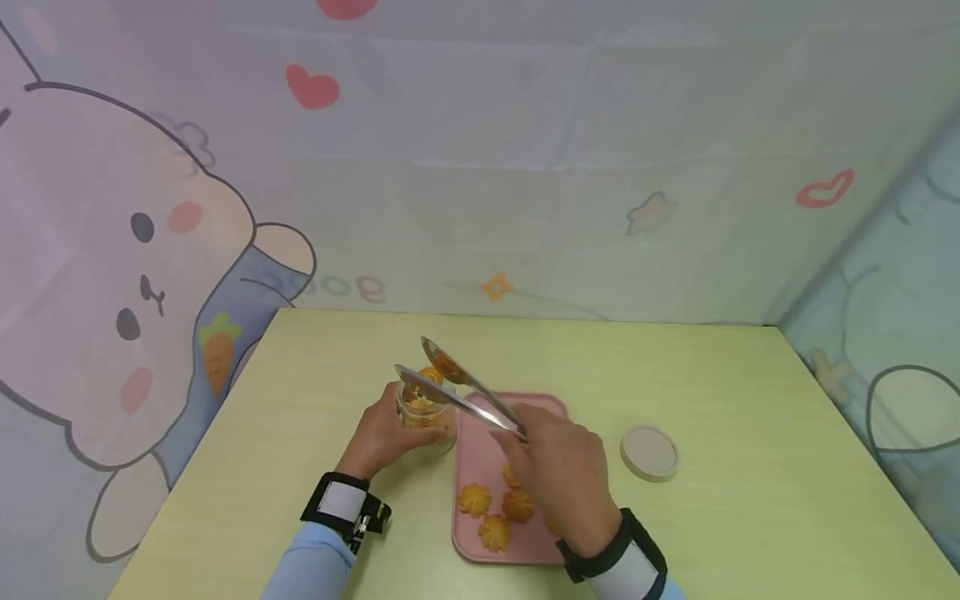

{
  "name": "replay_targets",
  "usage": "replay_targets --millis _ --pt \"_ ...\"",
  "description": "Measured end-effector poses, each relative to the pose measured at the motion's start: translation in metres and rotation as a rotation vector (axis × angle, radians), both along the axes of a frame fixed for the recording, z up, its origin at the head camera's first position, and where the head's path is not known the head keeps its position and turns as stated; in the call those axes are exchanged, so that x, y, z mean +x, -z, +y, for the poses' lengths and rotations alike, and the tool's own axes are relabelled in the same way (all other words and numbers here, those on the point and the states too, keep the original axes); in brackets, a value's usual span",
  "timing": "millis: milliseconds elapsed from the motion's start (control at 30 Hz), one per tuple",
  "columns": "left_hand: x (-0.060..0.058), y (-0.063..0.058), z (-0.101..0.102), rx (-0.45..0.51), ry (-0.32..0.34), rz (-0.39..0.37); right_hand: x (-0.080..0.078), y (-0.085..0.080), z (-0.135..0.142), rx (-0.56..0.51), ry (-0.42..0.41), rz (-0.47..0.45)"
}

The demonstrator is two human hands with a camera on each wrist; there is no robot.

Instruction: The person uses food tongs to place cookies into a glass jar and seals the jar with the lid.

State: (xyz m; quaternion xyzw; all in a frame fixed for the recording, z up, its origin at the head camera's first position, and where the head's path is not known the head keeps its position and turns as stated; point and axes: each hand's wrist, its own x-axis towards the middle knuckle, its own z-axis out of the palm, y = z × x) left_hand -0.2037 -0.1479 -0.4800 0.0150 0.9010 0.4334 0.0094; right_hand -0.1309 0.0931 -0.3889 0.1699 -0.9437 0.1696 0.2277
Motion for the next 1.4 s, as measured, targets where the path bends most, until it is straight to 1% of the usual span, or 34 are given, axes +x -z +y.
replay_targets --millis 233,467,633,900,1133,1400 --pt "0.001 -0.001 -0.001 -0.008 0.033 0.041 0.002 0.002 -0.003 -0.02 -0.026 0.0" --pt "0.001 0.0 -0.001 -0.005 0.022 0.022 0.001 0.001 -0.001 -0.04 0.004 -0.004" --pt "0.0 0.001 0.0 -0.003 0.021 0.017 0.002 0.0 0.001 -0.041 0.005 -0.002" --pt "0.001 -0.001 0.001 -0.004 0.019 0.011 0.002 0.002 0.003 -0.056 0.02 -0.051" --pt "0.0 0.0 0.0 0.002 0.021 0.023 0.003 0.004 0.011 -0.067 0.032 -0.01" --pt "-0.001 0.004 -0.002 0.0 0.014 0.024 0.005 0.007 0.017 -0.085 0.062 -0.014"
